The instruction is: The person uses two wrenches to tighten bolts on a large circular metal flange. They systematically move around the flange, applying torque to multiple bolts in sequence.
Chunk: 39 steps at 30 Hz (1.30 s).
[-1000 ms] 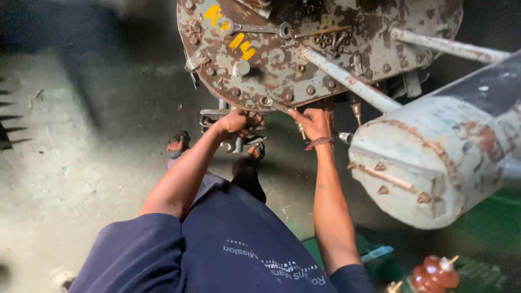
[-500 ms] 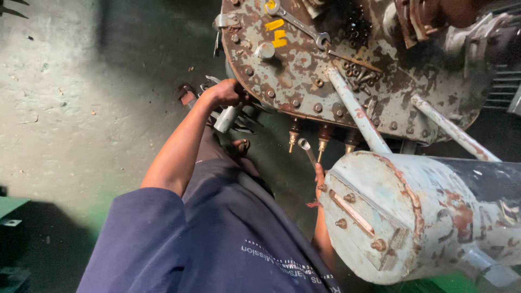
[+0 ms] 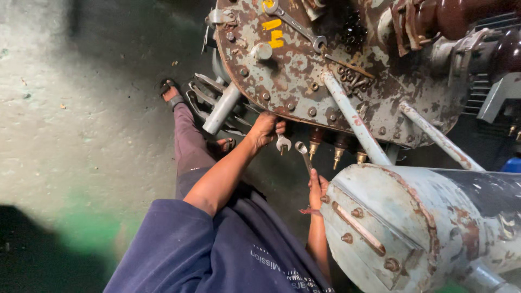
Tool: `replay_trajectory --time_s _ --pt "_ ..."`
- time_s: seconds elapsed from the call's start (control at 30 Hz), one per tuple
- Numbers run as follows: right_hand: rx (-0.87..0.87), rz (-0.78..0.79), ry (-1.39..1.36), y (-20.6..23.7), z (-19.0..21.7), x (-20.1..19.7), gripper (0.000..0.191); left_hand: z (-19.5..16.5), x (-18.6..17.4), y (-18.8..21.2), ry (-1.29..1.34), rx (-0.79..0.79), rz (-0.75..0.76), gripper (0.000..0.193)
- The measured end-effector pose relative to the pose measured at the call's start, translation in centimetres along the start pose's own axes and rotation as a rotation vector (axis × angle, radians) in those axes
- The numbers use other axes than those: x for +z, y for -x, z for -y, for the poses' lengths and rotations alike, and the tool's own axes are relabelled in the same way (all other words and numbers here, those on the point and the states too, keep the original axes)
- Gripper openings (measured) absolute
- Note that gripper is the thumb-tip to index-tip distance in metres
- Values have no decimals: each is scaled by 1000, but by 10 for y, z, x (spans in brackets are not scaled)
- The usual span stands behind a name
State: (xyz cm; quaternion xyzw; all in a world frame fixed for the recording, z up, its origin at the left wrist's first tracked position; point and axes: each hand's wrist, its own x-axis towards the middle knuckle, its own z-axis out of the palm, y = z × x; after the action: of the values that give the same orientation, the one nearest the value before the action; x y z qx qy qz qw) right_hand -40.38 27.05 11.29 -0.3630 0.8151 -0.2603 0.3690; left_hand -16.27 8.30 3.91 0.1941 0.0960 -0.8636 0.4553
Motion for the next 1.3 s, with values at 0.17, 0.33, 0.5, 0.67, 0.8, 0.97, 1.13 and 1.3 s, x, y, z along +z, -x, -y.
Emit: replay_trajectory --time_s 0.17,0.33,0.5,0.67,0.8,0.97,1.13,1.3 --pt "25 -43 57 -7 32 -4 57 3 4 -3 38 45 -91 6" --pt "-199 -83 426 -31 118 6 54 -6 11 -3 -19 73 -98 9" --pt "-365 -90 462 -45 177 15 49 -9 19 3 -53 48 -18 7" --pt "-315 -69 358 -28 161 20 49 -5 20 3 -102 -7 50 8" --pt "-158 -5 70 -14 124 22 52 -4 20 0 -198 -52 48 14" --pt "-64 2 -68 -5 82 8 52 -6 15 9 -274 44 60 10" --pt "70 -41 -29 -4 46 -2 55 -3 8 23 -399 96 -160 17" --pt "58 3 -81 -1 35 3 54 -2 7 12 -253 95 3 8"
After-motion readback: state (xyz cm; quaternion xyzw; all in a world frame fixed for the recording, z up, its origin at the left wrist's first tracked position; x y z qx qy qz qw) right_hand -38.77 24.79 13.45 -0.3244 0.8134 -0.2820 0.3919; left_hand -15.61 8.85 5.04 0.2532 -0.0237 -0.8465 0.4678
